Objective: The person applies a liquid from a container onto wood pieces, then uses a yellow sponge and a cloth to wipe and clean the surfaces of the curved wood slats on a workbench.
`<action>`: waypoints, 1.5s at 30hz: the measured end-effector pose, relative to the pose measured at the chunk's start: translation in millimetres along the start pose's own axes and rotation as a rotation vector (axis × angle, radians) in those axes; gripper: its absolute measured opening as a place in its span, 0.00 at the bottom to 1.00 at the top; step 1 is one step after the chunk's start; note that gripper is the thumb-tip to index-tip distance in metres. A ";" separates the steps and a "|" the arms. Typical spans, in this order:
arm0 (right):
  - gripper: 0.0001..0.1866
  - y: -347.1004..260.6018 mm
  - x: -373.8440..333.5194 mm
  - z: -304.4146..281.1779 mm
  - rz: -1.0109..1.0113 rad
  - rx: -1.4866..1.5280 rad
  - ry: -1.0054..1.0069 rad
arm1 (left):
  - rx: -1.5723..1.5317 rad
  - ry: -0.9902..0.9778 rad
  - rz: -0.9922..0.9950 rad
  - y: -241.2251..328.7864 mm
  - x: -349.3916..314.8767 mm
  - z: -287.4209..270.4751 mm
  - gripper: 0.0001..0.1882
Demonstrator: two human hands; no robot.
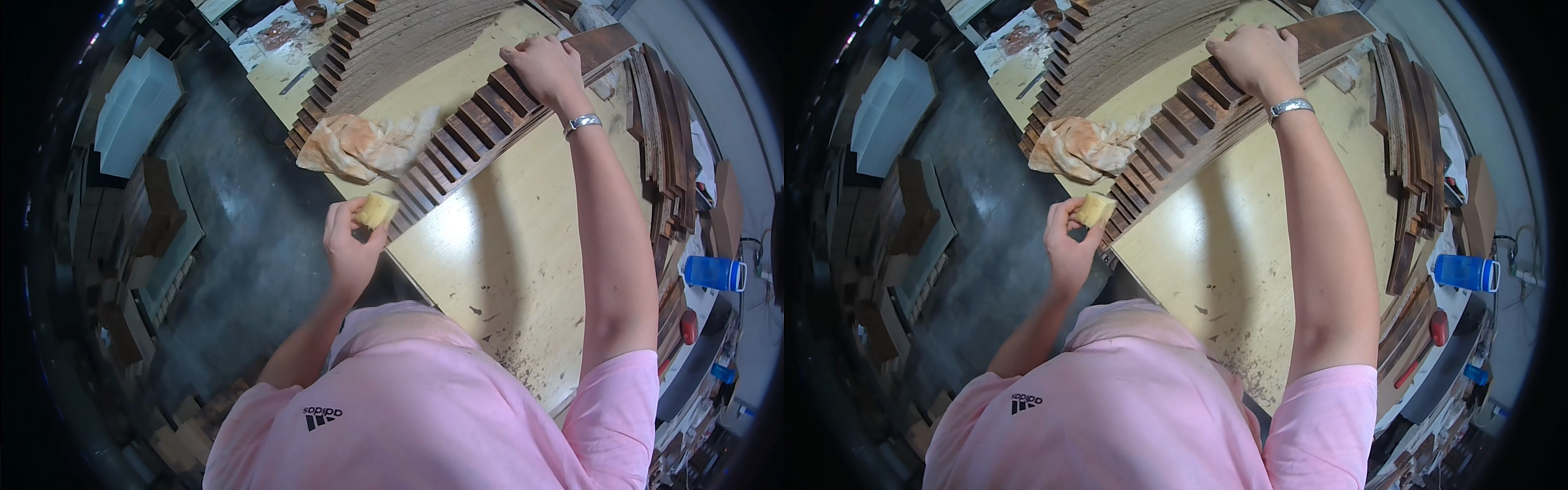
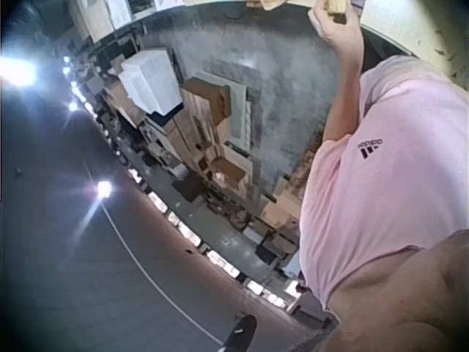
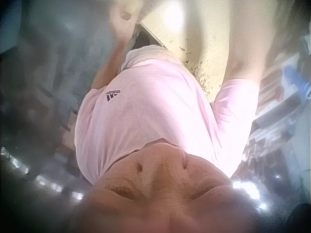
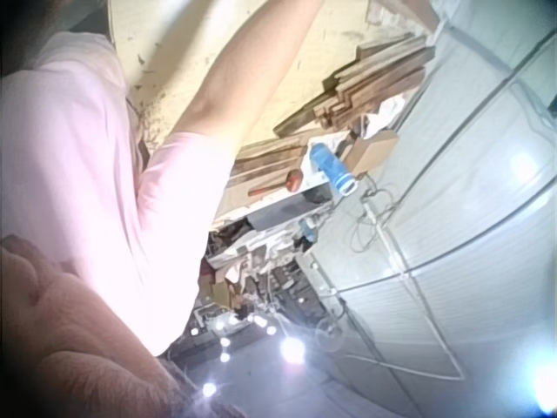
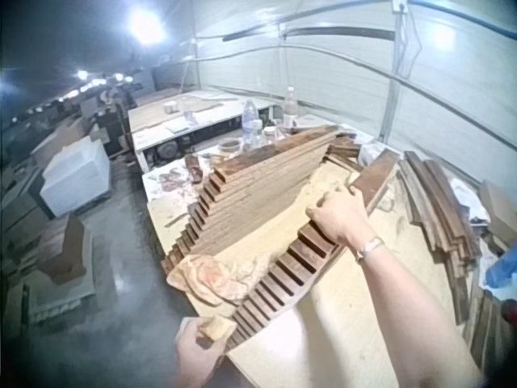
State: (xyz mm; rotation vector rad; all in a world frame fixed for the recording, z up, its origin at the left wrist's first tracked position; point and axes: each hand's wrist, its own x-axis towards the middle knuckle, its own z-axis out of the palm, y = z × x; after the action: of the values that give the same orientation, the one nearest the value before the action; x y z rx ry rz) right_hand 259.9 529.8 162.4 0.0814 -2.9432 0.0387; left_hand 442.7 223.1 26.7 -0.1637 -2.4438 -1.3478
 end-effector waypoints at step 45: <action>0.26 -5.4 -1.9 -7.5 0.090 0.058 -0.031 | 0.041 -0.177 -0.022 -7.8 -12.9 -16.9 0.22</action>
State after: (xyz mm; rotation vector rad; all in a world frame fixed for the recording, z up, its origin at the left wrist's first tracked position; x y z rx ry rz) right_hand 263.5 524.8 169.6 -0.0430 -2.9754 0.1372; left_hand 456.8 205.5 24.2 -0.2564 -2.6243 -1.3428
